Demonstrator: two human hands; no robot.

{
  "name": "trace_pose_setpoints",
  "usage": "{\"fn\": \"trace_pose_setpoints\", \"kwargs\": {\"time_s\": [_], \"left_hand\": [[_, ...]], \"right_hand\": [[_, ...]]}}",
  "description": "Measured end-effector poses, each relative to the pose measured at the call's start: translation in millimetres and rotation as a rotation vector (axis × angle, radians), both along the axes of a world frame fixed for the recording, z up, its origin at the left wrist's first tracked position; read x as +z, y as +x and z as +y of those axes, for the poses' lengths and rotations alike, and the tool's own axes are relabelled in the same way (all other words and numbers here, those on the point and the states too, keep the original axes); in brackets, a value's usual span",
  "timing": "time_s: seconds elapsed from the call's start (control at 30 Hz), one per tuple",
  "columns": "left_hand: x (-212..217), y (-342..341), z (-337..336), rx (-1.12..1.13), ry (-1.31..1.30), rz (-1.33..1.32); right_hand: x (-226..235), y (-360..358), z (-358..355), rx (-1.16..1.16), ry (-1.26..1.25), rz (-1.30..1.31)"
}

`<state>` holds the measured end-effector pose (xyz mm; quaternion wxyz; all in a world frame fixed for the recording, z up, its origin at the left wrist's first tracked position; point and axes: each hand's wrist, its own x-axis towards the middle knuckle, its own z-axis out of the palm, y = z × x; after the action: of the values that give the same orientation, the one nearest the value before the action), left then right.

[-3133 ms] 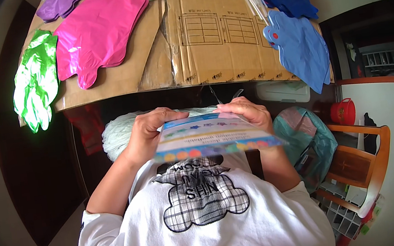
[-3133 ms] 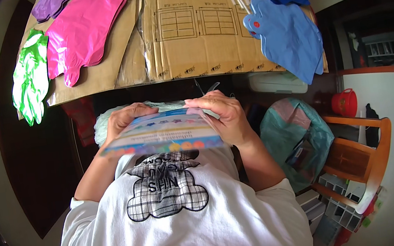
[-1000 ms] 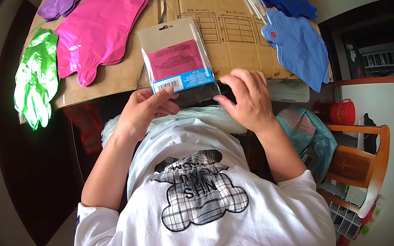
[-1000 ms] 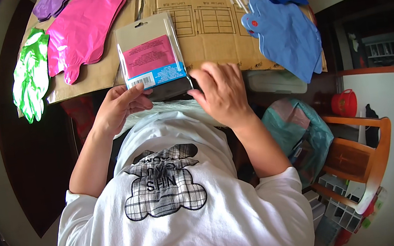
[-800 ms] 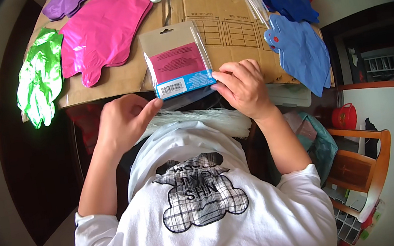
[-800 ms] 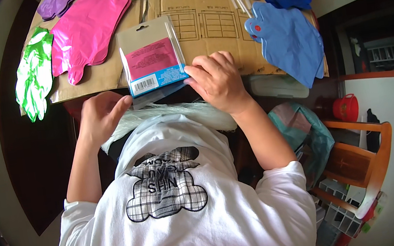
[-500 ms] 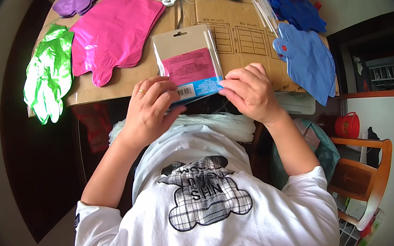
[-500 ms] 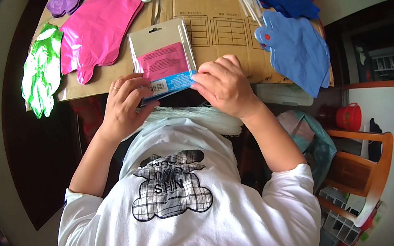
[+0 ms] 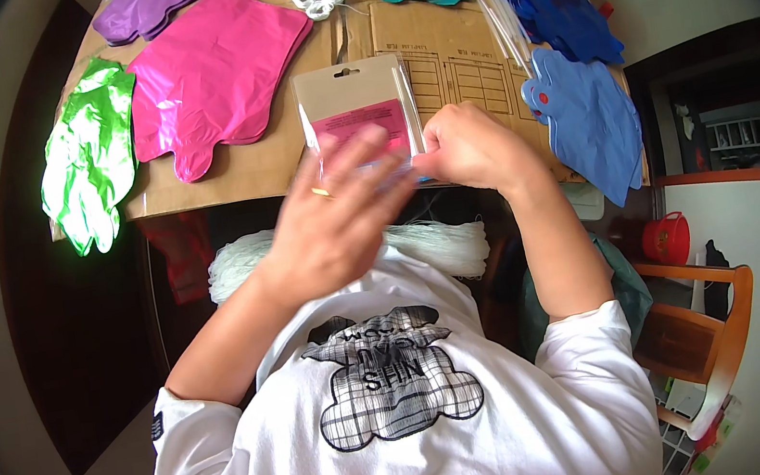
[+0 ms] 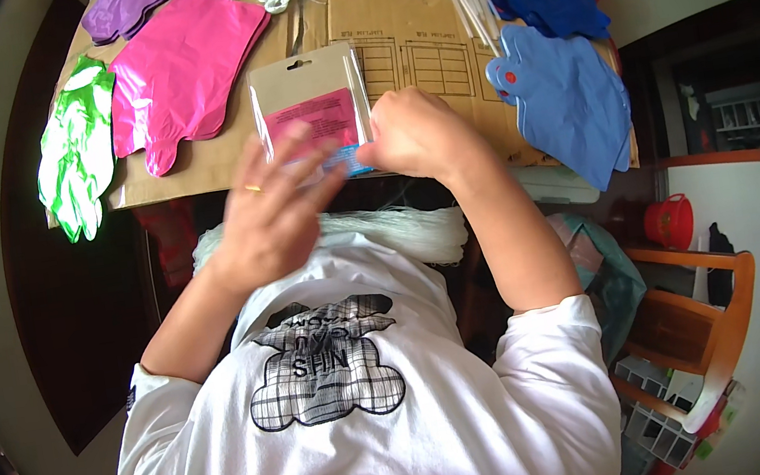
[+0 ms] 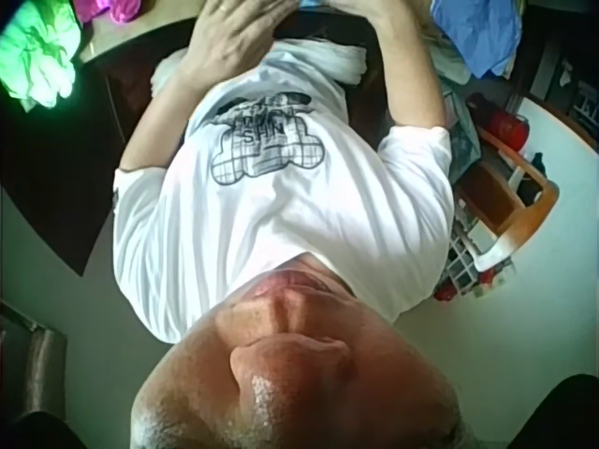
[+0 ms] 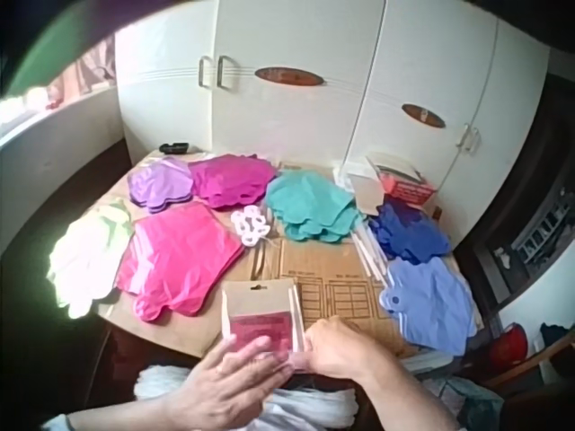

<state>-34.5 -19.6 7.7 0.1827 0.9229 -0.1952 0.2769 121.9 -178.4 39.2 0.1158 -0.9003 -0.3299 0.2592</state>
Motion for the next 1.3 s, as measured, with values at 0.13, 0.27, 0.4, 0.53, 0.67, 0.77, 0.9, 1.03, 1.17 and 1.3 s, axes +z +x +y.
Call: {"fn": "trace_pose_setpoints", "kwargs": {"time_s": [0.13, 0.27, 0.4, 0.53, 0.67, 0.77, 0.9, 1.03, 1.17, 1.3], "left_hand": [[-34, 6, 6, -0.019, 0.243, 0.205], [-43, 1, 14, -0.032, 0.231, 0.195], [-41, -10, 13, -0.068, 0.190, 0.139], [-24, -15, -5, -0.223, 0.154, 0.050], [-27, -15, 2, -0.291, 0.183, -0.031], [-16, -21, 18, -0.268, 0.199, -0.117], [-19, -34, 58, 0.024, 0.037, -0.214], [-12, -46, 87, 0.184, 0.018, -0.213], [-13, -41, 97, 0.235, -0.046, -0.171], [-2, -30, 94, 0.212, -0.081, -0.170]], "right_hand": [[-5, 10, -24, -0.032, -0.008, -0.064], [-3, -19, -37, -0.172, 0.098, -0.165], [-13, -60, -61, -0.362, 0.456, 0.051], [-44, -99, -65, -0.517, 0.855, 0.635], [-57, -120, -70, -0.522, 0.986, 0.816], [-42, -132, -81, -0.673, 1.097, 0.953], [-76, -135, -198, -0.878, 1.131, 1.115], [-120, -183, -370, -1.546, 0.948, 0.915], [-172, -210, -469, -2.034, 1.306, 0.537], [-245, -224, -589, -2.241, 1.363, 0.513]]}}
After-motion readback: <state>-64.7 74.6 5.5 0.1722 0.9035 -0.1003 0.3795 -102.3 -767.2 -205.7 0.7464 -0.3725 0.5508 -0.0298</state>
